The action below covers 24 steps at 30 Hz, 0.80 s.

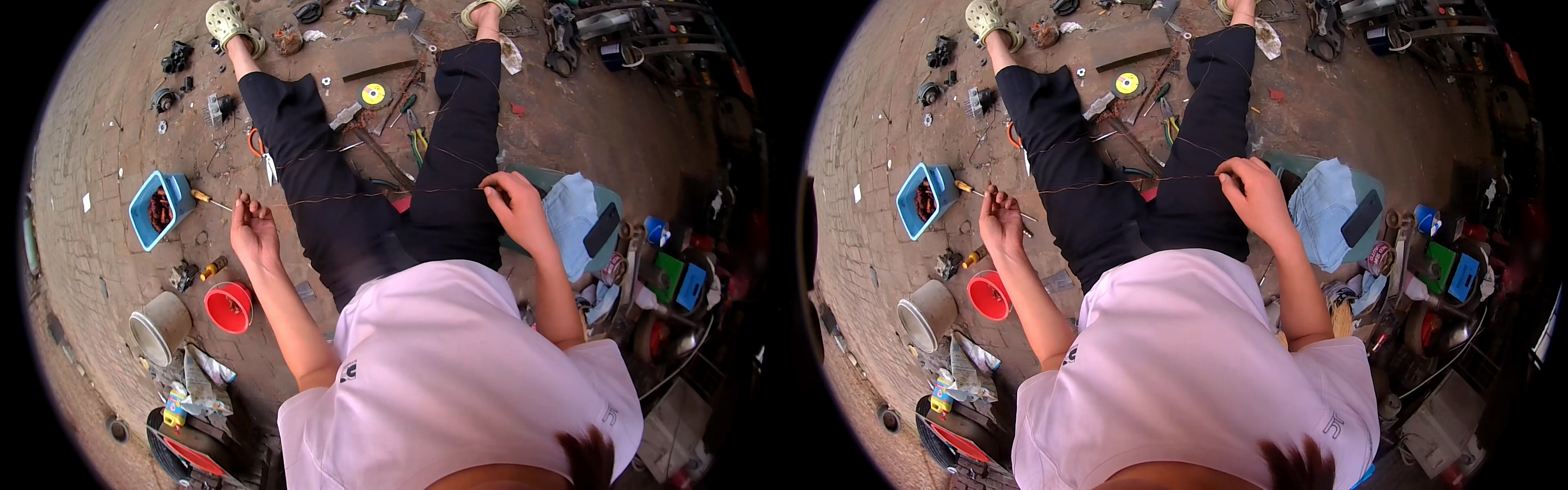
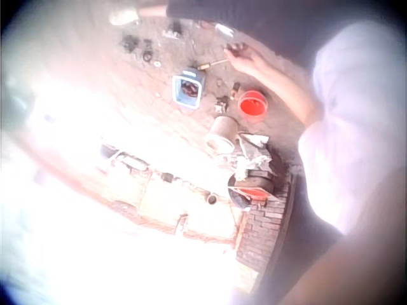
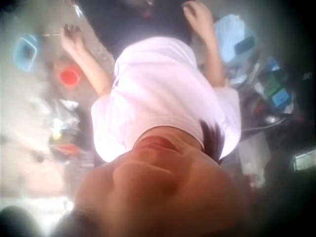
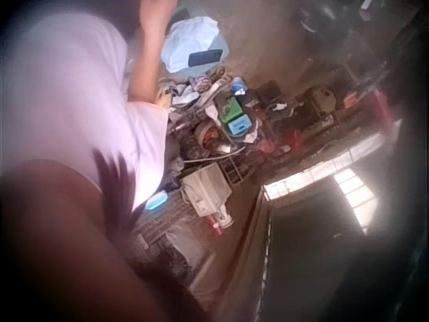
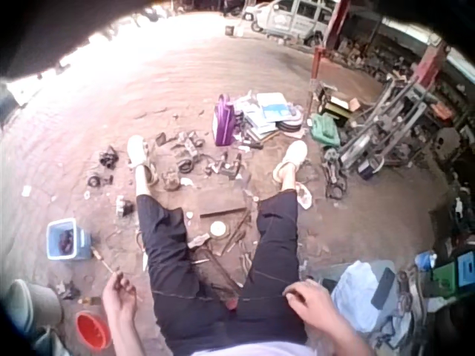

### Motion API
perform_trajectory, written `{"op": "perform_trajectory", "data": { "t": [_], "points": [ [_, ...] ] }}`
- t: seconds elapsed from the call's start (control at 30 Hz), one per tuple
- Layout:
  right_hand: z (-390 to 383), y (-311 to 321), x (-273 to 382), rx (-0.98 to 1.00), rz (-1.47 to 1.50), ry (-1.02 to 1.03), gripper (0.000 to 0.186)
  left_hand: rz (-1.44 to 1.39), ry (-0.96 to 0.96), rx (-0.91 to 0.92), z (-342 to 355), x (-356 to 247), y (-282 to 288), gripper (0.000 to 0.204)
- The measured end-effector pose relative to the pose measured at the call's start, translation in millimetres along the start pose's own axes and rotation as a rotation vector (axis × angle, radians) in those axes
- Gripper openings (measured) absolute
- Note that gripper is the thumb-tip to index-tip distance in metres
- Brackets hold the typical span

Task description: The person sits on the ground and winds copper wire around a cylindrical electrical component. They then use a tool to adjust the component and briefly interact with another person who hands them a small part. The person continues to manipulate the component and wire.

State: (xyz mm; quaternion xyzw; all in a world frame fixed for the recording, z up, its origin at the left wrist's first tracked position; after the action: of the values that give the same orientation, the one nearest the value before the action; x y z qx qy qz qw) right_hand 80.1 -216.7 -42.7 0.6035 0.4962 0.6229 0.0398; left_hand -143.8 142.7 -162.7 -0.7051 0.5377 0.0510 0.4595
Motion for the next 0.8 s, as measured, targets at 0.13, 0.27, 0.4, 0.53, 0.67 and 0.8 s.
{"op": "perform_trajectory", "data": {
  "t": [0.13, 0.27, 0.4, 0.53, 0.67, 0.8],
  "points": [
    [1.3, 8.4, -13.3, 0.051, -0.122, 0.167, 0.007, 0.020, -0.112, 0.058, 10.7, -40.2, 13.3, 0.025],
    [4.9, 16.9, -26.3, -0.028, -0.282, 0.185, 0.007, 0.167, -0.257, -0.003, 11.8, -72.9, 25.5, 0.030],
    [9.2, 19.2, -34.2, -0.136, -0.323, 0.154, 0.007, 0.152, -0.294, -0.061, 11.9, -83.5, 31.5, 0.030],
    [11.4, 20.8, -46.3, -0.234, -0.291, 0.039, 0.032, 0.108, -0.282, -0.097, 7.1, -83.3, 30.6, 0.030],
    [10.2, 28.7, -66.1, -0.374, -0.123, -0.245, 0.059, 0.127, -0.303, -0.124, 3.9, -89.6, 40.3, 0.031],
    [12.1, 40.1, -81.7, -0.391, -0.105, -0.257, 0.058, 0.202, -0.361, -0.263, 4.8, -100.0, 59.0, 0.032]
  ]
}}
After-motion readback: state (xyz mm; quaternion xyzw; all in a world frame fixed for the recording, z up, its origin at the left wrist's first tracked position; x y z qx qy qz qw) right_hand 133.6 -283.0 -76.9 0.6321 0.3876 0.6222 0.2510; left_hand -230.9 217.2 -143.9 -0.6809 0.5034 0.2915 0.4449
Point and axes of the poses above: each hand's wrist, its own z-axis towards the middle knuckle, its own y-axis out of the back of the hand, x = y × z, the point moved 3 cm from there along z, towards the middle knuckle, and after that the axes turned 2 degrees about z, right-handed, at the moved point
